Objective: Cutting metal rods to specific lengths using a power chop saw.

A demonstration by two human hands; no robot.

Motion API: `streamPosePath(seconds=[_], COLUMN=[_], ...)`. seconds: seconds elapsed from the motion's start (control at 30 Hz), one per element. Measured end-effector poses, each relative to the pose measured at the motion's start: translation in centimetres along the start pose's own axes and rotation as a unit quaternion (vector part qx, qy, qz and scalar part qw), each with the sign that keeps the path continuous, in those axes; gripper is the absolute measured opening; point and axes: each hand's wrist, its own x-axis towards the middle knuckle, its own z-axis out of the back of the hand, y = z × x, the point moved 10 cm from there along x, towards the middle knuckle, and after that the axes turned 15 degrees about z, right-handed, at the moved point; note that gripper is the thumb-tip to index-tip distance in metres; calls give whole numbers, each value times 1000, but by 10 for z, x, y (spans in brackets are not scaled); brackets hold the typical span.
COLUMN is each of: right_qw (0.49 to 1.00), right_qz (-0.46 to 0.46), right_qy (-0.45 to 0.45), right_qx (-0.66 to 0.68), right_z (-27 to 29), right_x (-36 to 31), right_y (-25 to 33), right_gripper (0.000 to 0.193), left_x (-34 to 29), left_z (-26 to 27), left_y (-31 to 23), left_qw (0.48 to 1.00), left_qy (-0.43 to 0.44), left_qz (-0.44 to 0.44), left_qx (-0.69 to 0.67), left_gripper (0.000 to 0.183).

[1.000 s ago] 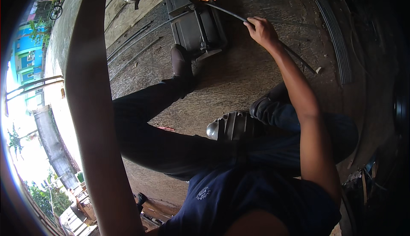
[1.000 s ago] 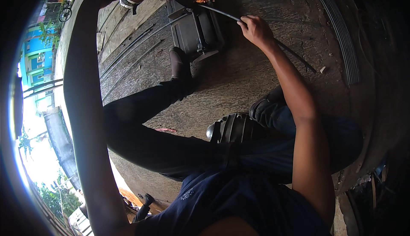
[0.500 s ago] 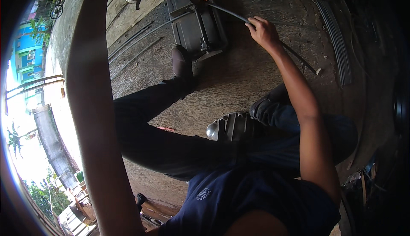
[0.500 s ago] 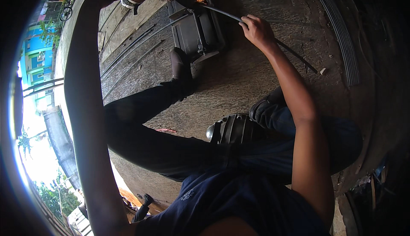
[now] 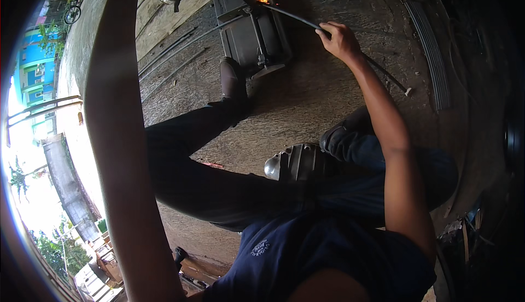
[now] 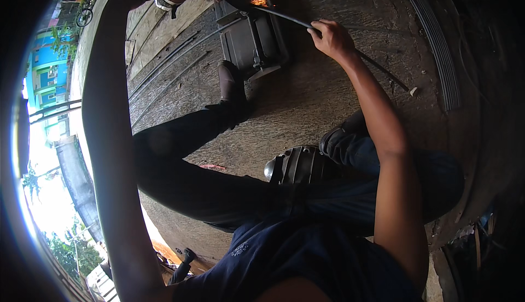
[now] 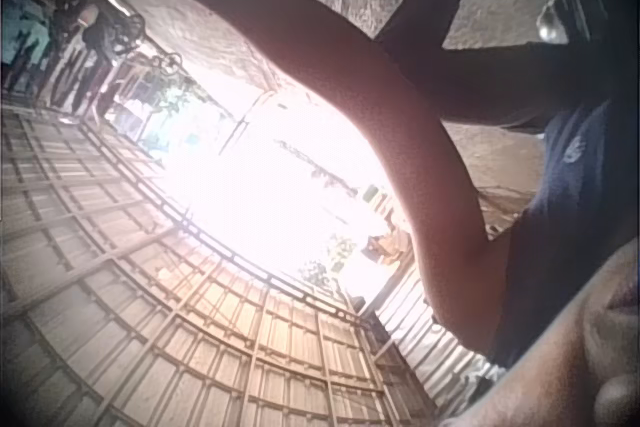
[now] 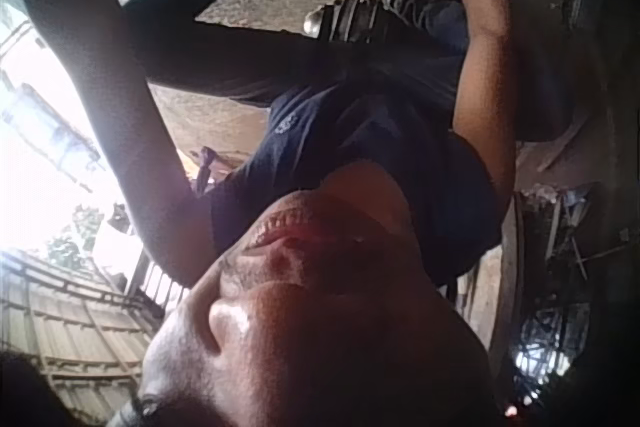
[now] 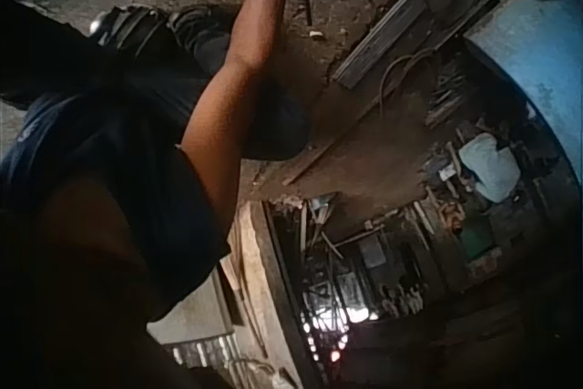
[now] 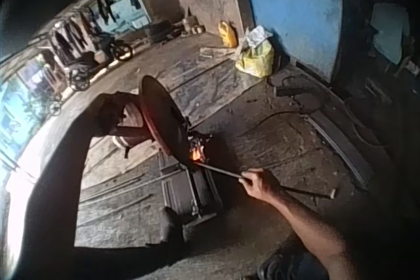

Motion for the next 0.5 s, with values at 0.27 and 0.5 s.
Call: streamPosePath(seconds=[0.27,0.5], right_qw=[975,955], right_qz=[-116,-182], right_qy=[78,109], right_qx=[174,209], right_z=[-20,-42], right_x=[-3,-15], right_y=[-30,-50], right_gripper=[33,44], left_x=[3,-10], left_z=[15,-6], left_y=[4,-11], left_qw=[999,991], left_qy=[-52,-34], left_qz=[12,-71], left_qx=[9,106], left_gripper=[26,26])
